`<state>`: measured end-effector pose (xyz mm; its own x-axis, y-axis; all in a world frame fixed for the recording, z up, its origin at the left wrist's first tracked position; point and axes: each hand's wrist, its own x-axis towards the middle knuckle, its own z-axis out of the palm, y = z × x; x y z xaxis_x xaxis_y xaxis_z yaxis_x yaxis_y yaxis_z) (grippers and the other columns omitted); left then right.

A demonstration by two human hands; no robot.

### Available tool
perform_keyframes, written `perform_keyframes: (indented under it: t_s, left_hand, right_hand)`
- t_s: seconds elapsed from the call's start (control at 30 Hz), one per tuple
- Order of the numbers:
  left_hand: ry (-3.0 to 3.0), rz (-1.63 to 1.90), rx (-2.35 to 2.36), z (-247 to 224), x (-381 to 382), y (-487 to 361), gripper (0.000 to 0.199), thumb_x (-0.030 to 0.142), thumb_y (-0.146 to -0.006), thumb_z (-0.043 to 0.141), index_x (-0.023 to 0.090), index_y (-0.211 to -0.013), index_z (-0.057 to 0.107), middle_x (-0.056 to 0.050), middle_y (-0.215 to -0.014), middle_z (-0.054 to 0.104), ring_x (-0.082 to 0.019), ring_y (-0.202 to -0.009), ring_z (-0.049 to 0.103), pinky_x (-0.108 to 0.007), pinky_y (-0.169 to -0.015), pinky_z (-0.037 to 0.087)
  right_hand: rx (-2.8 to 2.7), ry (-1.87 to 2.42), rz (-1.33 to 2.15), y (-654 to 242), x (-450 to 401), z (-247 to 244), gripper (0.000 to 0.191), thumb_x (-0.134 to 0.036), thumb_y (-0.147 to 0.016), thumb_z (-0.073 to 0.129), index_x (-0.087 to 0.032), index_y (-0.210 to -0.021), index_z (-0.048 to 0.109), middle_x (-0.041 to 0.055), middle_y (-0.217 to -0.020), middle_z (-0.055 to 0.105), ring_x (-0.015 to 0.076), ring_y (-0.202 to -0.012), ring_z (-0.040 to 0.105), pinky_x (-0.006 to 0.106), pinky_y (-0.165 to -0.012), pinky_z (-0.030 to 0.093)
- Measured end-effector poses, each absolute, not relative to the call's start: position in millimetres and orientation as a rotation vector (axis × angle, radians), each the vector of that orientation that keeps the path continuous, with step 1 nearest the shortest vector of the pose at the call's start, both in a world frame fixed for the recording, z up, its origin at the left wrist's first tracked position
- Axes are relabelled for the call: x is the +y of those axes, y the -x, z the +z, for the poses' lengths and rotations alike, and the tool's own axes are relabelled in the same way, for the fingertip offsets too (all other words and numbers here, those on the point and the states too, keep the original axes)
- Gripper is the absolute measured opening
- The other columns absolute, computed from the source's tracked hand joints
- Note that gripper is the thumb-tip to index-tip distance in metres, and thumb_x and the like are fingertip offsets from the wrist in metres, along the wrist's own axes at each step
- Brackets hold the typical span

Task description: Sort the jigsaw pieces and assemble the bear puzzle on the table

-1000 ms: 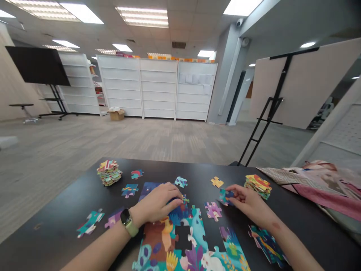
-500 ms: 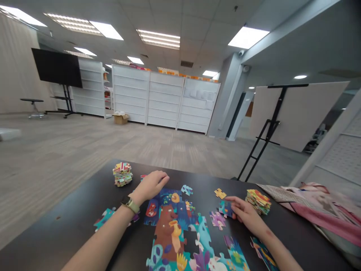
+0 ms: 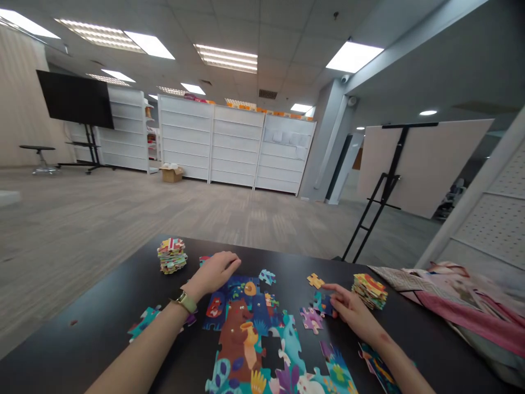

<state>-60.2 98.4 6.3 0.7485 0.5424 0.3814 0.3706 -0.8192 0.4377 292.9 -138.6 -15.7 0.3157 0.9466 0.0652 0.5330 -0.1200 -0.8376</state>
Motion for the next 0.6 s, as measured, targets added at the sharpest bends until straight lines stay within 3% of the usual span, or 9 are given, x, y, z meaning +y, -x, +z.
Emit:
perform_keyframes:
  t_s: [0.13, 0.33, 0.5, 0.6]
  left_hand:
    - [-2.631, 0.687, 0.673, 2.8, 93.9, 55.9, 0.037, 0.039, -0.105, 0.037, 0.021, -0.093, 0.067, -0.005, -0.091, 0.069, -0.023, -0.090, 0.063, -0.032, -0.084, 0.045]
    - [-2.655, 0.627, 0.602, -1.8, 79.5, 47.1, 0.031, 0.038, -0.103, 0.044, 0.022, -0.094, 0.070, -0.004, -0.094, 0.070, -0.022, -0.092, 0.064, -0.031, -0.086, 0.047]
    - [-2.660, 0.561, 0.538, 2.2, 70.2, 46.5, 0.030, 0.034, -0.104, 0.043, 0.022, -0.098, 0.069, -0.005, -0.097, 0.070, -0.022, -0.095, 0.064, -0.032, -0.088, 0.048]
    - [-2.662, 0.477, 0.408, 7.8, 59.0, 45.2, 0.024, 0.040, -0.096, 0.059, 0.026, -0.113, 0.068, -0.005, -0.113, 0.068, -0.024, -0.106, 0.061, -0.032, -0.095, 0.047]
  right_hand:
    - [-1.260, 1.699, 0.601, -291.5, -137.3, -11.3, 0.043, -0.046, -0.074, 0.068, -0.020, -0.109, 0.065, -0.0016, -0.074, 0.062, 0.0187, -0.069, 0.062, 0.032, -0.067, 0.049]
    - [-1.378, 1.670, 0.612, -268.6, -111.9, 1.2, 0.043, -0.057, -0.083, 0.062, -0.019, -0.100, 0.071, 0.0069, -0.094, 0.068, 0.0218, -0.083, 0.062, 0.034, -0.077, 0.049]
    - [-1.486, 1.585, 0.771, -229.9, -71.1, -12.5, 0.040, -0.052, -0.077, 0.070, -0.018, -0.099, 0.071, -0.0002, -0.072, 0.064, 0.0167, -0.067, 0.059, 0.027, -0.062, 0.045]
    - [-1.494, 1.554, 0.826, -214.7, -57.9, -18.2, 0.032, -0.046, -0.080, 0.068, -0.017, -0.096, 0.068, 0.0001, -0.075, 0.066, 0.0159, -0.068, 0.060, 0.026, -0.063, 0.045]
